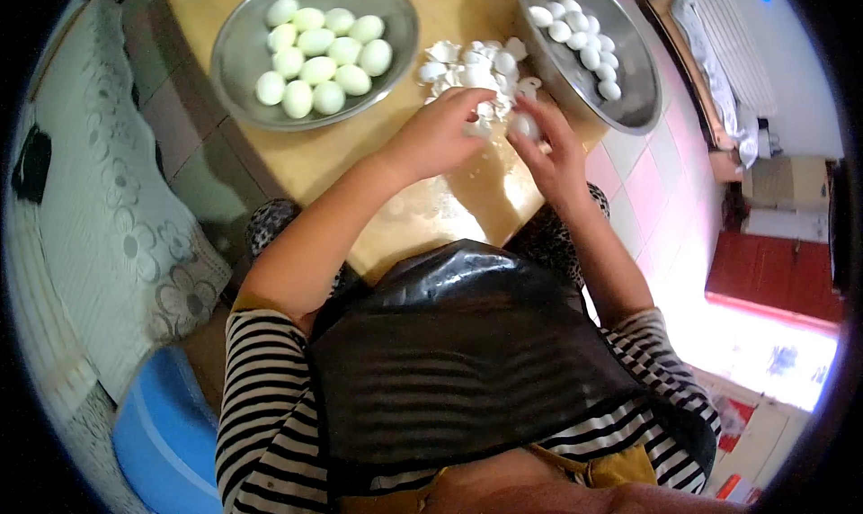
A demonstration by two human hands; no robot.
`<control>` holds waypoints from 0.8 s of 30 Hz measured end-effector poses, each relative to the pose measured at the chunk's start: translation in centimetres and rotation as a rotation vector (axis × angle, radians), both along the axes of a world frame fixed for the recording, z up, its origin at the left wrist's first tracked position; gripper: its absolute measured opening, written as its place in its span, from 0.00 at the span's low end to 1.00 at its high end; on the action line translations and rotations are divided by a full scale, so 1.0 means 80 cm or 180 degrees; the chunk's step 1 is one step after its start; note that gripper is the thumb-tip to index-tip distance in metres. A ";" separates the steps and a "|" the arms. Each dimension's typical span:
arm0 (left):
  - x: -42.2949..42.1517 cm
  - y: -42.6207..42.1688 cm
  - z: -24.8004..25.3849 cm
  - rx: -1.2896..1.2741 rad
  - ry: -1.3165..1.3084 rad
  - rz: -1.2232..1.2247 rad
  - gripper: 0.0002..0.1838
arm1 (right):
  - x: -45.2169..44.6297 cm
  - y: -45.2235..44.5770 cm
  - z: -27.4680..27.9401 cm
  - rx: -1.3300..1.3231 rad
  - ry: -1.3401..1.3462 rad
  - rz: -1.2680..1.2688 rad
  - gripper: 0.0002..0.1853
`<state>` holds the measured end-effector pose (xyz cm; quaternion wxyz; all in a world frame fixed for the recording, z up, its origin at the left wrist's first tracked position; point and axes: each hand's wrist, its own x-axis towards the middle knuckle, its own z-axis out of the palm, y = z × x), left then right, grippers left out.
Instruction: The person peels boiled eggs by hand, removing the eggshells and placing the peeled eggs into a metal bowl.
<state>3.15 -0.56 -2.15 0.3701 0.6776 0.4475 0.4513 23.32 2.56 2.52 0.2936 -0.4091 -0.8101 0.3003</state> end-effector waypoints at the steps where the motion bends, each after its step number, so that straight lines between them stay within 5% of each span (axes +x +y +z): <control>1: 0.002 -0.001 -0.002 -0.0227 -0.0268 -0.0075 0.30 | -0.016 0.007 0.011 -0.0280 0.0254 -0.0083 0.25; 4: 0.007 -0.004 0.012 -0.0620 -0.0582 -0.0220 0.40 | -0.049 0.042 0.002 -0.0588 0.0652 0.0206 0.28; 6: 0.013 -0.002 0.010 -0.0698 -0.1298 0.0295 0.39 | -0.070 0.047 0.008 -0.0638 0.0517 0.0352 0.31; 10: 0.005 0.012 0.004 -0.0163 -0.1218 0.0791 0.33 | -0.083 0.055 -0.003 -0.0433 0.0678 0.0488 0.30; 14: 0.001 0.014 0.006 -0.0335 -0.1332 0.0889 0.27 | -0.072 0.062 -0.009 -0.0355 0.1284 0.0616 0.25; 17: 0.003 0.015 -0.001 -0.0416 -0.1347 0.0837 0.26 | -0.054 0.070 -0.004 0.0067 0.0890 0.0645 0.17; 24: 0.003 0.013 0.000 -0.0446 -0.1318 0.0791 0.24 | -0.052 0.068 -0.007 0.0672 0.0574 0.0942 0.17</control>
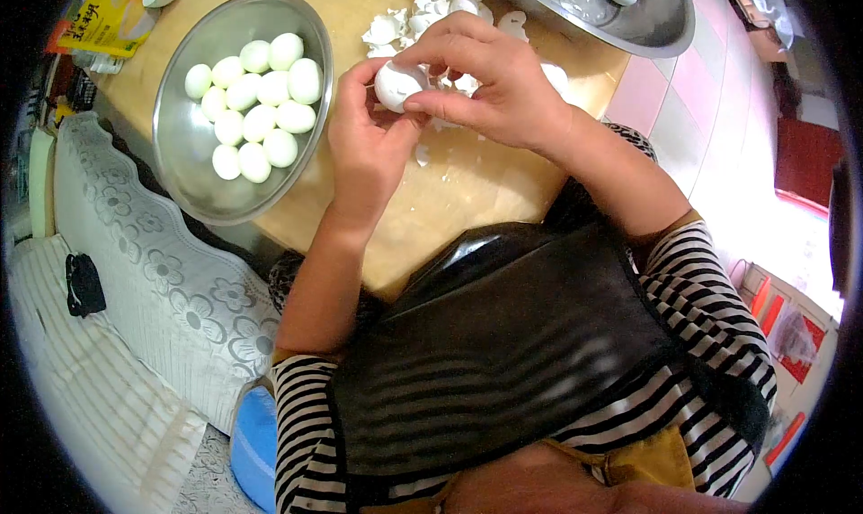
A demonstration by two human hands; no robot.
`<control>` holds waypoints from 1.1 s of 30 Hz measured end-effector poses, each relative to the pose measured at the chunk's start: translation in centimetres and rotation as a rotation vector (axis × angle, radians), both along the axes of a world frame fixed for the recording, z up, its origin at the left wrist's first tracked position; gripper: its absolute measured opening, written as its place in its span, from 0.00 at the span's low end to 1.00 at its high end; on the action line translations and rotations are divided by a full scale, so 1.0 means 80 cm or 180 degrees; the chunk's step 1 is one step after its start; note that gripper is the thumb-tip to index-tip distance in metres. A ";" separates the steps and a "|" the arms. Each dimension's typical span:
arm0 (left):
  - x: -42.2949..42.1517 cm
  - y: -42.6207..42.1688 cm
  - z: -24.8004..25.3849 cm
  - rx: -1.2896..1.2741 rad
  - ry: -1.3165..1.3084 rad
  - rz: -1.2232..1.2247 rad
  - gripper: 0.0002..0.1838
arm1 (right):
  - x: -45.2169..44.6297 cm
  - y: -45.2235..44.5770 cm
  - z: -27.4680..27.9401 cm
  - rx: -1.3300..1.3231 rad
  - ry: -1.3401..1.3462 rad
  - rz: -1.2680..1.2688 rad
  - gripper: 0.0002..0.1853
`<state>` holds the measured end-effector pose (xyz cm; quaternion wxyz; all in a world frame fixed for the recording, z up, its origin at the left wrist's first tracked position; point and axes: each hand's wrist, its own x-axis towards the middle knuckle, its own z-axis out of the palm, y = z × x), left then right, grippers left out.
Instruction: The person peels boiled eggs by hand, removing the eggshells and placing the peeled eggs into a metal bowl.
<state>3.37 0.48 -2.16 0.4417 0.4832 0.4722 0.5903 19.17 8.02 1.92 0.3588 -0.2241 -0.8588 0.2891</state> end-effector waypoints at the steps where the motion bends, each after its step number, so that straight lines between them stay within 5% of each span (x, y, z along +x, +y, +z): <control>1: -0.001 0.000 -0.003 0.0049 0.0046 0.0026 0.25 | 0.000 -0.002 -0.001 -0.0007 0.0013 -0.0021 0.17; 12: 0.000 0.001 0.006 0.0222 0.0311 0.0067 0.29 | -0.002 -0.003 0.001 0.0013 -0.0025 -0.0126 0.12; 22: 0.007 -0.002 0.006 -0.0062 -0.0508 -0.0204 0.28 | -0.005 -0.001 -0.008 0.0137 0.0048 -0.0316 0.07; 30: -0.001 -0.002 0.012 -0.0433 -0.0810 -0.0232 0.28 | -0.005 -0.001 -0.005 -0.0990 0.0274 -0.0530 0.07; 33: 0.000 0.000 0.011 -0.0471 -0.0986 -0.0092 0.30 | -0.001 0.007 -0.004 -0.0830 0.0118 -0.0692 0.07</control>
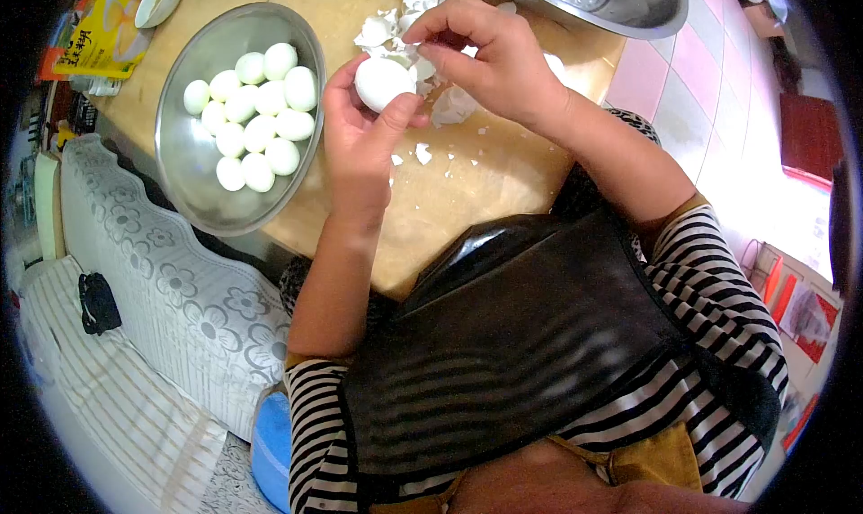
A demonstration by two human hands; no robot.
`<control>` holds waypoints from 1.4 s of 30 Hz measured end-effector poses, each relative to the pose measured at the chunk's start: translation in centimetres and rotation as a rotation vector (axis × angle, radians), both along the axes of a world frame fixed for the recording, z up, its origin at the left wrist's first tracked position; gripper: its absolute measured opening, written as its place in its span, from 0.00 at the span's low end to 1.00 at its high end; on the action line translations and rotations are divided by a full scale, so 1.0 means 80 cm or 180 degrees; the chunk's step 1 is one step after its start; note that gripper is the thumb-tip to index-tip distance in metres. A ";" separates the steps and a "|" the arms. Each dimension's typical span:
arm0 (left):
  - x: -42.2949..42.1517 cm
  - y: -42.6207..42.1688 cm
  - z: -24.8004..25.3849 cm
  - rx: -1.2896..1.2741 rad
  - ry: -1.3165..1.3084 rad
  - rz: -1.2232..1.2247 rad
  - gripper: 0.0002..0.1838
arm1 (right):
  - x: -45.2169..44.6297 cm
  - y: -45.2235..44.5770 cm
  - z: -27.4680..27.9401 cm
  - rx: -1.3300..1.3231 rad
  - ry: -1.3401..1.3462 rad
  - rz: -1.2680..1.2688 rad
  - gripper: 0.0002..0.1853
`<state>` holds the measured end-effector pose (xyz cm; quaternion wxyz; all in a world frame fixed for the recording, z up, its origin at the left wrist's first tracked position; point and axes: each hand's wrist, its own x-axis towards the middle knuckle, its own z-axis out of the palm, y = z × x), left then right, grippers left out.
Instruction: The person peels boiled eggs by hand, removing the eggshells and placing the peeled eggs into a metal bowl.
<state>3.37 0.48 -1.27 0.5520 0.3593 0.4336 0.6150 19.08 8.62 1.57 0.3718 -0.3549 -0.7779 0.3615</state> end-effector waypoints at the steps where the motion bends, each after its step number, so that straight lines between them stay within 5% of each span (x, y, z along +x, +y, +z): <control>1: 0.001 0.000 0.002 -0.0004 -0.0034 -0.0001 0.30 | 0.002 0.003 -0.001 0.0001 0.0002 -0.0011 0.07; 9: -0.001 -0.003 0.005 0.0081 -0.0223 -0.0252 0.25 | 0.011 0.027 -0.010 0.0803 -0.0122 -0.0404 0.09; 19: -0.010 -0.006 0.003 0.0018 -0.1114 -0.0555 0.27 | 0.022 0.031 0.007 0.0266 -0.0368 -0.0377 0.09; 21: -0.009 -0.006 0.001 0.0014 -0.1140 -0.0561 0.26 | 0.022 0.031 0.003 0.1151 -0.0340 -0.0134 0.11; 23: -0.009 -0.006 -0.001 -0.0001 -0.1223 -0.0580 0.26 | 0.020 0.028 0.001 0.1116 -0.0305 -0.0082 0.11; 31: -0.003 -0.005 -0.003 -0.0020 -0.1040 -0.0435 0.24 | 0.006 0.000 0.001 -0.0460 0.0257 0.0673 0.18; 38: -0.002 -0.005 0.007 -0.0004 -0.0858 -0.0389 0.24 | 0.006 -0.005 0.006 -0.0374 0.0183 0.0549 0.18; 40: 0.001 -0.007 0.002 0.0013 -0.0651 -0.0325 0.25 | 0.005 -0.005 0.003 0.0456 -0.0091 0.0568 0.18; 42: 0.003 -0.008 0.000 0.0026 -0.0439 -0.0263 0.27 | 0.004 -0.009 0.004 0.0380 -0.0076 0.0618 0.18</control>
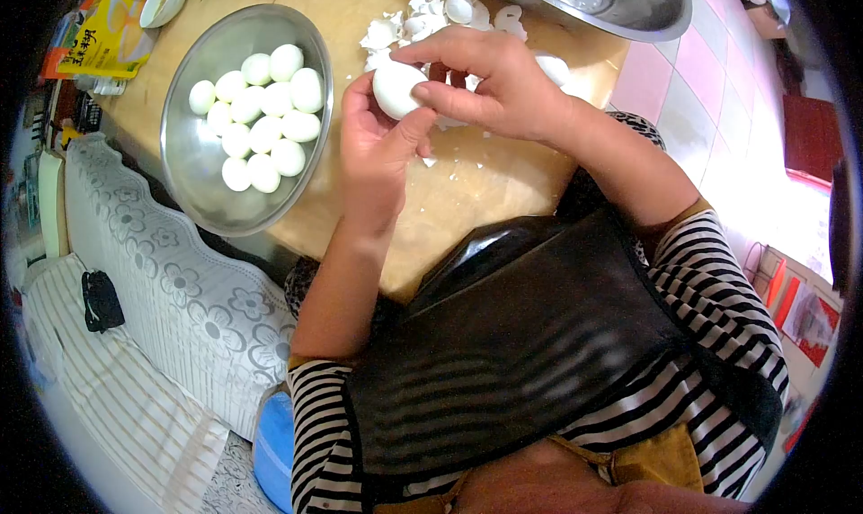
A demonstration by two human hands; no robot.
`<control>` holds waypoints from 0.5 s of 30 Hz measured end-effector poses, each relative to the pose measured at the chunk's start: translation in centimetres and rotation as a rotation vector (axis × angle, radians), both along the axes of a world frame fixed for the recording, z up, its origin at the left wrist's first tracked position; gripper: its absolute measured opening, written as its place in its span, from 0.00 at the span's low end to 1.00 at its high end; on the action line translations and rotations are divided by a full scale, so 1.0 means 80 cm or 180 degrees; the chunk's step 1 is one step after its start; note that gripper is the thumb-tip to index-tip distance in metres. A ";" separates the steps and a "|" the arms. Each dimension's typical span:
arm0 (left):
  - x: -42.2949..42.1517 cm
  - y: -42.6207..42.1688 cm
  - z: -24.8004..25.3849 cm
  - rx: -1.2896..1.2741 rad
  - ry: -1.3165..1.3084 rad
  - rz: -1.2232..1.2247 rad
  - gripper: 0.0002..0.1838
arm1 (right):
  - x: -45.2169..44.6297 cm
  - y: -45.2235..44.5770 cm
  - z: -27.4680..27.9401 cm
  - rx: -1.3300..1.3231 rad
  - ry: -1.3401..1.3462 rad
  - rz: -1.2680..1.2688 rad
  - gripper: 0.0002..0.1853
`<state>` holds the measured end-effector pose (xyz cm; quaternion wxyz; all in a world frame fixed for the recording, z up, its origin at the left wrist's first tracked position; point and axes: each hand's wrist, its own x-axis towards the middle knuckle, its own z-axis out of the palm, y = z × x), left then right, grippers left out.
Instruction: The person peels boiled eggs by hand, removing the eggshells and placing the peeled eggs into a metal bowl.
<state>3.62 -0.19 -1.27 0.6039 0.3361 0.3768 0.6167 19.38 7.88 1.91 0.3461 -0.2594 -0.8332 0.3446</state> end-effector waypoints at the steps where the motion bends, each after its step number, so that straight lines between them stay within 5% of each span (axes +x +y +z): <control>1: 0.001 0.000 0.000 -0.0042 0.0023 0.0044 0.27 | 0.000 -0.002 0.001 -0.0071 0.0001 0.0036 0.18; 11: -0.002 0.002 0.000 0.0059 0.0211 0.0094 0.27 | -0.001 -0.004 -0.001 -0.0173 0.0035 -0.0272 0.17; 15: -0.002 0.003 0.004 0.0027 0.0165 0.0095 0.28 | 0.002 0.007 -0.010 -0.1035 0.0127 -0.0466 0.16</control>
